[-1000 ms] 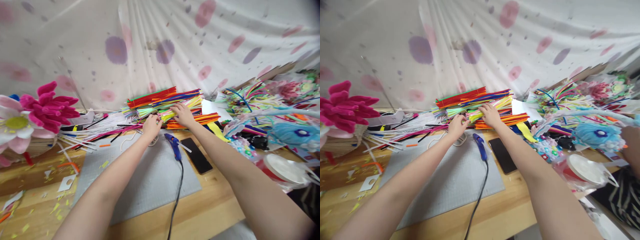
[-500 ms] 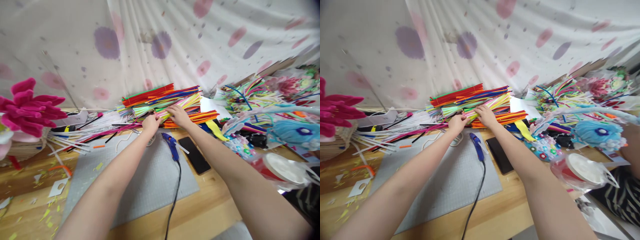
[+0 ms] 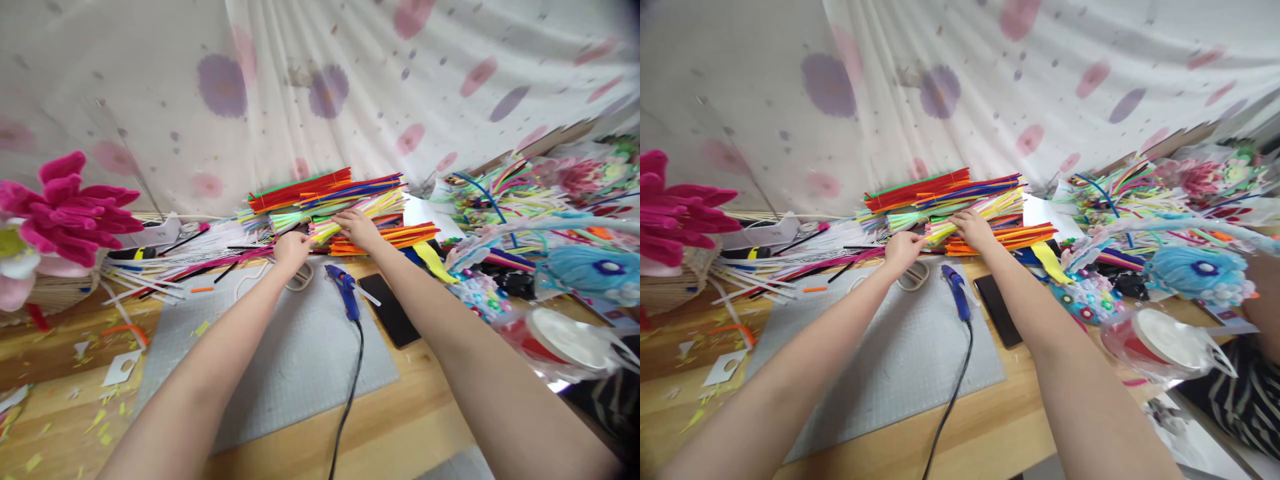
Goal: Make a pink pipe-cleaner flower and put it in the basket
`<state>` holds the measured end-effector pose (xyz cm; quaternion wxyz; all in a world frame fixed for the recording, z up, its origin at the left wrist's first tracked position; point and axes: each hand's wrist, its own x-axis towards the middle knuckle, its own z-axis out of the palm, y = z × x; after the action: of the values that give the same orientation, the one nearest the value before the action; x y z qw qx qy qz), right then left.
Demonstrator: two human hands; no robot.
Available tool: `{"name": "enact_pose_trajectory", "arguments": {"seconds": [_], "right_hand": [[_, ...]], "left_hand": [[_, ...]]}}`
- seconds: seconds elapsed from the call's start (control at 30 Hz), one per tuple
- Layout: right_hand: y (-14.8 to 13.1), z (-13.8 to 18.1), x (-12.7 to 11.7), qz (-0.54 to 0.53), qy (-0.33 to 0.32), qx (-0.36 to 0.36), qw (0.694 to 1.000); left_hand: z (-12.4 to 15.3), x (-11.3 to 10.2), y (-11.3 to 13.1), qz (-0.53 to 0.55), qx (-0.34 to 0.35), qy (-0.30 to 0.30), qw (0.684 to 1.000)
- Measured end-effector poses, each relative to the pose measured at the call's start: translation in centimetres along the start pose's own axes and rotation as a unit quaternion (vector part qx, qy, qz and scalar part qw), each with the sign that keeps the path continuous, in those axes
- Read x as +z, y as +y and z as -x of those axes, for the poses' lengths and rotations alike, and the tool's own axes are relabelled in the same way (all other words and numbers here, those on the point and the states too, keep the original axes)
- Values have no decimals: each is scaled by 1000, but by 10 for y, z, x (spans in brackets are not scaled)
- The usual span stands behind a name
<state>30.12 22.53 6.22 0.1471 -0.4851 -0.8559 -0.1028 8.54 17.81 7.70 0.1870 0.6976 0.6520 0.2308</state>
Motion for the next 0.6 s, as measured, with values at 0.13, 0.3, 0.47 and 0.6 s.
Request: {"name": "enact_pose_trajectory", "arguments": {"seconds": [0.13, 0.3, 0.47, 0.6], "right_hand": [[0, -2, -1, 5, -8, 1, 1000], [1, -6, -1, 9, -15, 1, 1000], [-1, -9, -1, 2, -11, 3, 1000], [-3, -7, -3, 6, -11, 4, 1000]], "left_hand": [[10, -23, -39, 62, -12, -30, 998], [30, -48, -96, 130, -38, -18, 991], [55, -72, -135, 149, -23, 21, 988], [78, -86, -152, 89, 67, 95, 989]]}}
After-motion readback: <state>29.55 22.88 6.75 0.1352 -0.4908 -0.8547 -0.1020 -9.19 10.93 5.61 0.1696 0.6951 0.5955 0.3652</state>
